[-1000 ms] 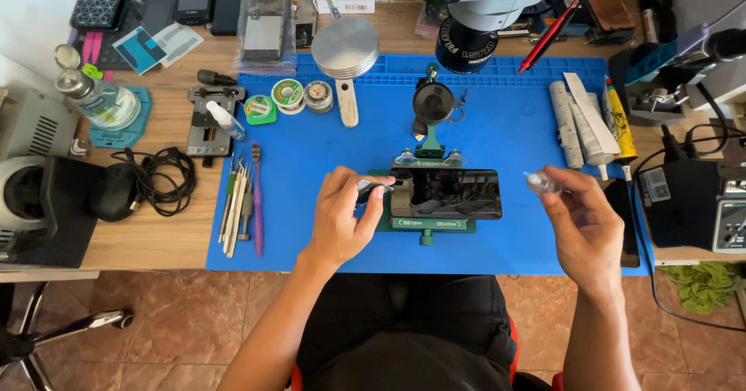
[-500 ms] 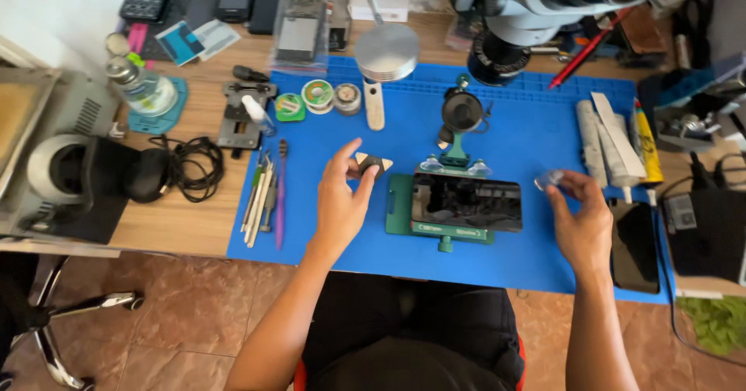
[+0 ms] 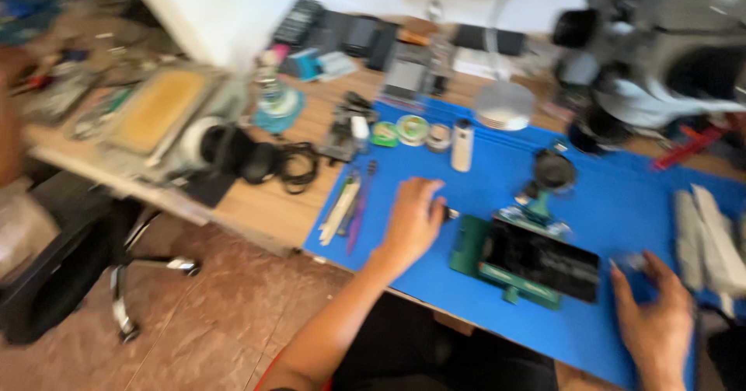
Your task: The person works on a smartphone screen clamped in a green holder. They use a syringe to apply liquid to the screen, then use a white plastic card to spread the liquid and remove bubbles. Finally, they use a small black tool to adjust the clamp.
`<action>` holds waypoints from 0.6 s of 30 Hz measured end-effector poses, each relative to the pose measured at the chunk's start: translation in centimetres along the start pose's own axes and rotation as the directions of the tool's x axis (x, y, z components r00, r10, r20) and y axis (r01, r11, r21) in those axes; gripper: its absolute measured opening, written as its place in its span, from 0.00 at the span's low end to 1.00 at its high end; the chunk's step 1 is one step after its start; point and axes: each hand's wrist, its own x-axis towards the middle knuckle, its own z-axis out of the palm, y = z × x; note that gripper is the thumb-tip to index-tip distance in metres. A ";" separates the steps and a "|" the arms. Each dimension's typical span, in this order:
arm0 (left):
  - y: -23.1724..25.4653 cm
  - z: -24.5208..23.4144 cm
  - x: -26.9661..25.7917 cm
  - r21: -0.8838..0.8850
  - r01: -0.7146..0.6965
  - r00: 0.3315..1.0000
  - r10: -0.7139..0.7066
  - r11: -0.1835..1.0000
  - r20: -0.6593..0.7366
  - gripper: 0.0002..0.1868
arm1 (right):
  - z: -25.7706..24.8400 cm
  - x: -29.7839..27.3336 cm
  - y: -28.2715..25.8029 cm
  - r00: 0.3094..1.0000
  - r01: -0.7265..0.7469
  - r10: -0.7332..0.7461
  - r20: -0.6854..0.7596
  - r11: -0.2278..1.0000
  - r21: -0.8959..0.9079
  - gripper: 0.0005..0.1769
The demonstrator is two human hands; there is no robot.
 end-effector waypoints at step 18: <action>-3.8 2.8 -2.7 -0.059 -0.019 0.998 0.022 0.998 0.061 0.15 | -0.1 1.0 -1.6 0.992 -0.126 0.126 0.020 0.992 0.017 0.32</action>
